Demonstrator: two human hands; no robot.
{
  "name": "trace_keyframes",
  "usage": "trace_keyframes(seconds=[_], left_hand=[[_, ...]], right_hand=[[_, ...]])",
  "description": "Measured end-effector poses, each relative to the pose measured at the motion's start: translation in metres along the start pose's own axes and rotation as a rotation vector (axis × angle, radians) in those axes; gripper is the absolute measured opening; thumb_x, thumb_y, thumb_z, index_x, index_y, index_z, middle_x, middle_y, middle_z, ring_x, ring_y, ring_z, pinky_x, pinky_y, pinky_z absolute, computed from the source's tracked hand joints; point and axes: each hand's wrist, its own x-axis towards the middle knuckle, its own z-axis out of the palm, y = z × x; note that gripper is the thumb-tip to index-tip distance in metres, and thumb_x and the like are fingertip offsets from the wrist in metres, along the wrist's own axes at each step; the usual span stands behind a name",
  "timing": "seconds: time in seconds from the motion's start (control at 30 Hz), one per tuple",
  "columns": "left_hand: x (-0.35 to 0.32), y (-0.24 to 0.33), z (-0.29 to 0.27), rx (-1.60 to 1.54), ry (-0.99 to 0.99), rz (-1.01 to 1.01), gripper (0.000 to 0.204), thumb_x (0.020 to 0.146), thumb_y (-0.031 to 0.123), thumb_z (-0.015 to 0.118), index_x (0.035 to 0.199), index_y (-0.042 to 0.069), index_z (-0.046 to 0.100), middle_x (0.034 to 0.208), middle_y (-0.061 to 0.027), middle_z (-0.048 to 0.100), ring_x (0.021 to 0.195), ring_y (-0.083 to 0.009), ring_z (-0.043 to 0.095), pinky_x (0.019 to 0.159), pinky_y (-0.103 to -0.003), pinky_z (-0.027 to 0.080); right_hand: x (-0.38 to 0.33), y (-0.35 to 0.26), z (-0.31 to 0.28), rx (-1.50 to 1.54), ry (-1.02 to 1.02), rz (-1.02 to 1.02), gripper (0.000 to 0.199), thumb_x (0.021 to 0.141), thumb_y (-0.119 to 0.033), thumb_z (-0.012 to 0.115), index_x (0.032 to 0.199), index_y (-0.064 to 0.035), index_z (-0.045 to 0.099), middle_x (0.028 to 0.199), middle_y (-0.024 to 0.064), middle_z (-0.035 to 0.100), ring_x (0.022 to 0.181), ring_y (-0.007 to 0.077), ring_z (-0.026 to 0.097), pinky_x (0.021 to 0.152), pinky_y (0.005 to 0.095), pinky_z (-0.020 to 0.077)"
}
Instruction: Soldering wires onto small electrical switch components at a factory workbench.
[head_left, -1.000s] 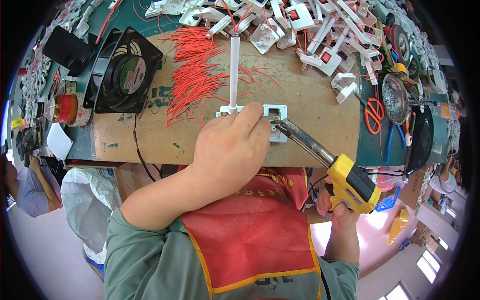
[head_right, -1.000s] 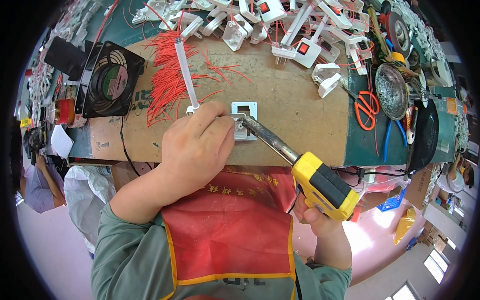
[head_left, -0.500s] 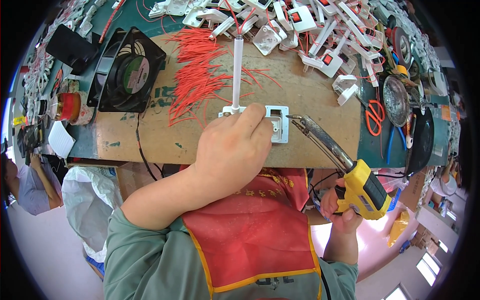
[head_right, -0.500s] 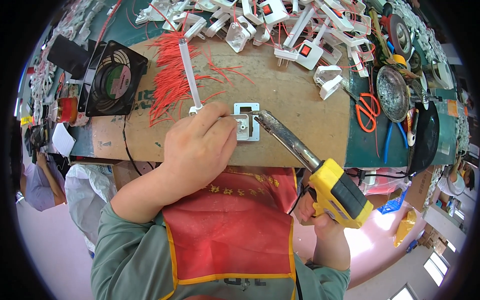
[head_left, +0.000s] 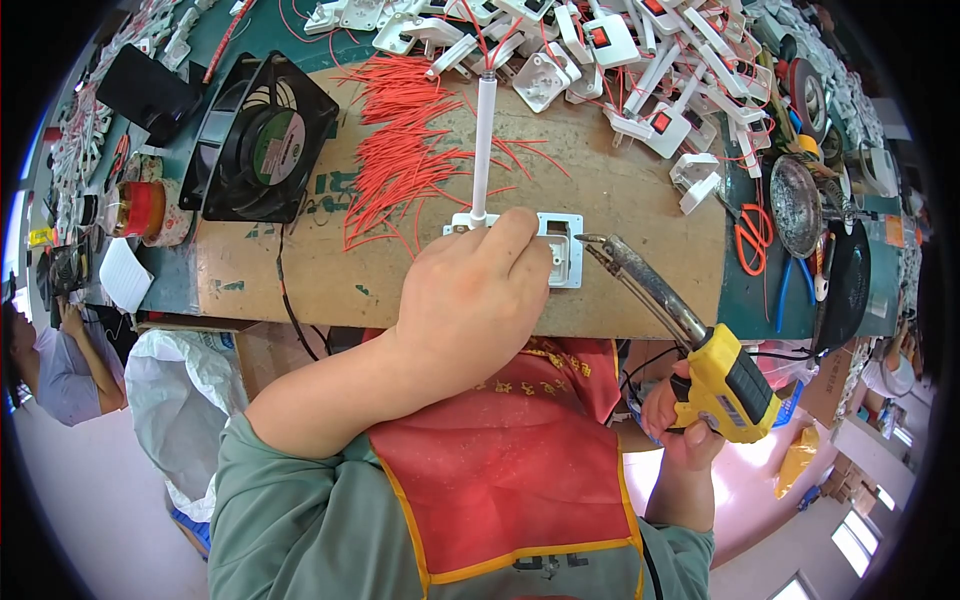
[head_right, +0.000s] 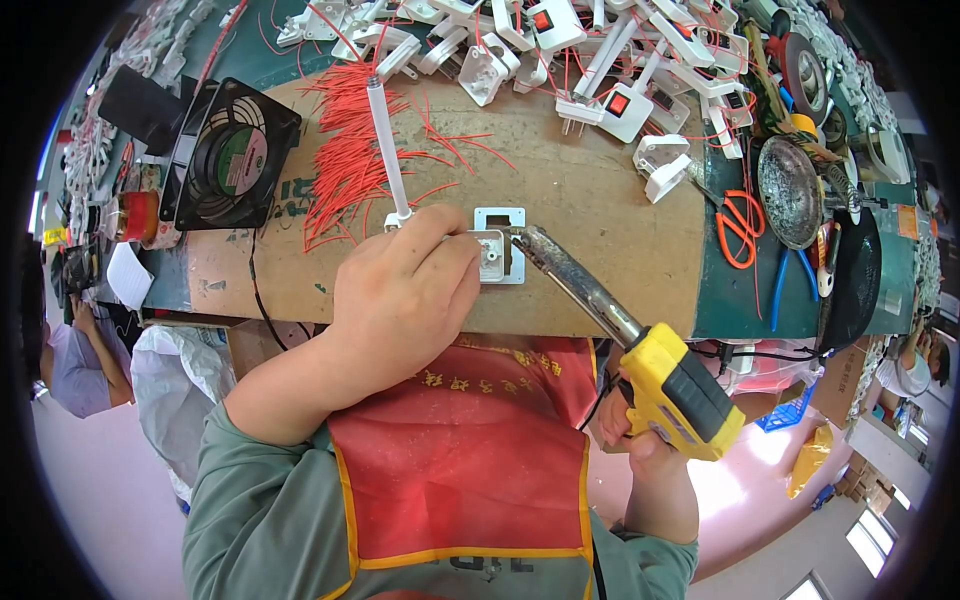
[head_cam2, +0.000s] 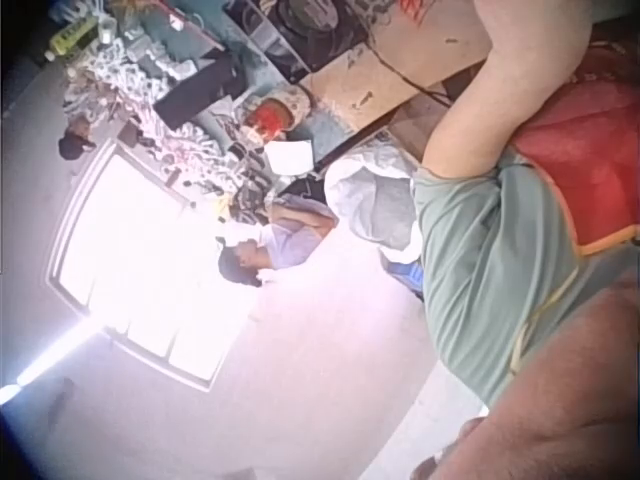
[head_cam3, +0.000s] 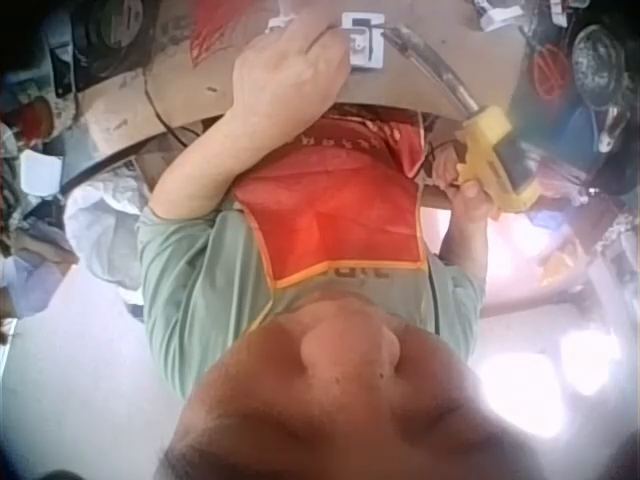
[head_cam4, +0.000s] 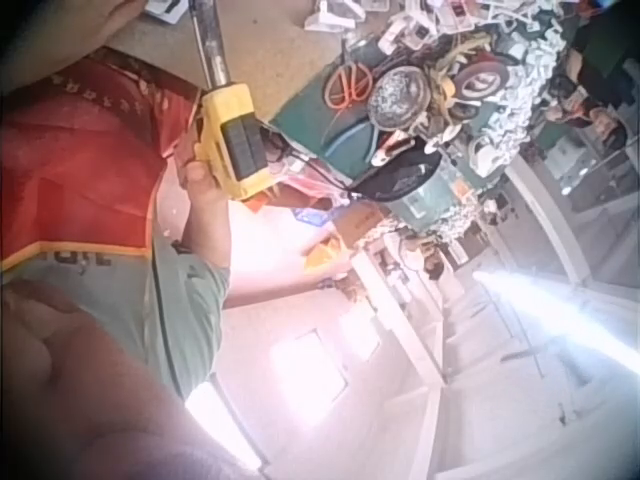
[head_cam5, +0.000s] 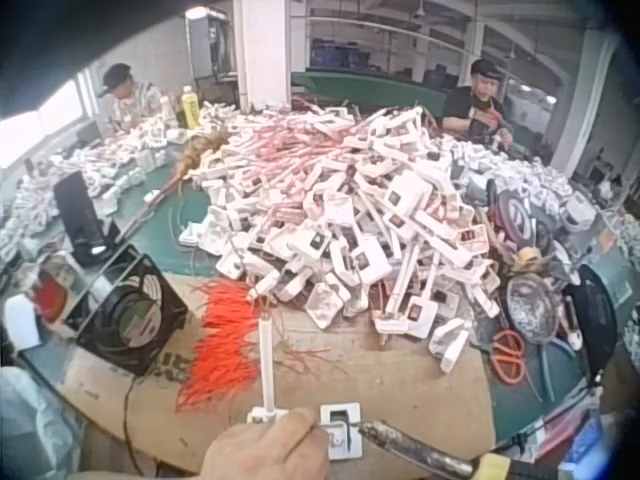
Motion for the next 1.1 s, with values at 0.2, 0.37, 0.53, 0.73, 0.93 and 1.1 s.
trace_keyframes(seconds=[0.2,0.37,0.53,0.73,0.93,1.1], left_hand=[[0.000,0.000,0.000,0.000,-0.011,0.000,0.013,0.074,0.004,0.069,0.084,0.006,0.062,0.093,-0.0039,0.058,0.064,-0.0188,0.060,0.054,-0.032,0.047],[0.000,0.001,0.000,0.006,-0.010,-0.001,0.012,0.074,0.004,0.069,0.083,0.006,0.062,0.093,-0.0041,0.058,0.063,-0.0191,0.060,0.054,-0.032,0.047],[0.002,0.001,0.002,0.002,0.053,0.023,0.009,0.070,0.010,0.062,0.074,0.004,0.055,0.087,-0.0078,0.051,0.061,-0.0197,0.057,0.053,-0.034,0.047],[-0.001,-0.001,-0.001,-0.013,0.012,-0.001,0.013,0.072,0.004,0.068,0.084,0.006,0.062,0.093,-0.0047,0.058,0.061,-0.0203,0.059,0.054,-0.033,0.047],[0.000,0.005,-0.006,-0.047,0.078,-0.007,0.017,0.073,0.005,0.069,0.088,0.006,0.063,0.095,-0.0051,0.059,0.063,-0.0206,0.060,0.056,-0.034,0.049],[-0.012,-0.015,-0.042,-0.094,0.110,-0.043,0.016,0.077,0.007,0.071,0.091,0.007,0.065,0.094,-0.0058,0.063,0.075,-0.0224,0.064,0.063,-0.033,0.052]], right_hand=[[-0.001,-0.001,0.003,-0.001,0.024,0.022,0.076,0.081,-0.049,0.075,0.129,0.0027,0.045,0.065,0.0015,0.047,0.049,0.0124,0.046,0.042,0.0256,0.0396],[-0.001,-0.002,0.004,0.011,0.024,0.033,0.077,0.081,-0.048,0.076,0.129,0.0031,0.046,0.065,0.0017,0.047,0.049,0.0126,0.047,0.042,0.0257,0.0398],[0.000,0.001,0.002,0.020,0.013,0.020,0.076,0.080,-0.048,0.076,0.128,0.0035,0.046,0.065,0.0019,0.047,0.049,0.0128,0.047,0.042,0.0259,0.0399],[0.003,0.002,0.003,0.041,0.010,0.014,0.080,0.078,-0.049,0.079,0.128,0.0035,0.046,0.064,0.0019,0.047,0.049,0.0127,0.046,0.042,0.0258,0.0397],[-0.003,0.007,-0.005,0.053,0.066,-0.029,0.079,0.078,-0.047,0.079,0.128,0.0035,0.046,0.063,0.0016,0.047,0.048,0.0131,0.046,0.042,0.0263,0.0392],[0.000,0.006,-0.008,0.049,0.046,-0.049,0.075,0.080,-0.047,0.077,0.126,0.0034,0.045,0.062,0.0011,0.046,0.046,0.0127,0.045,0.040,0.0252,0.0386]])
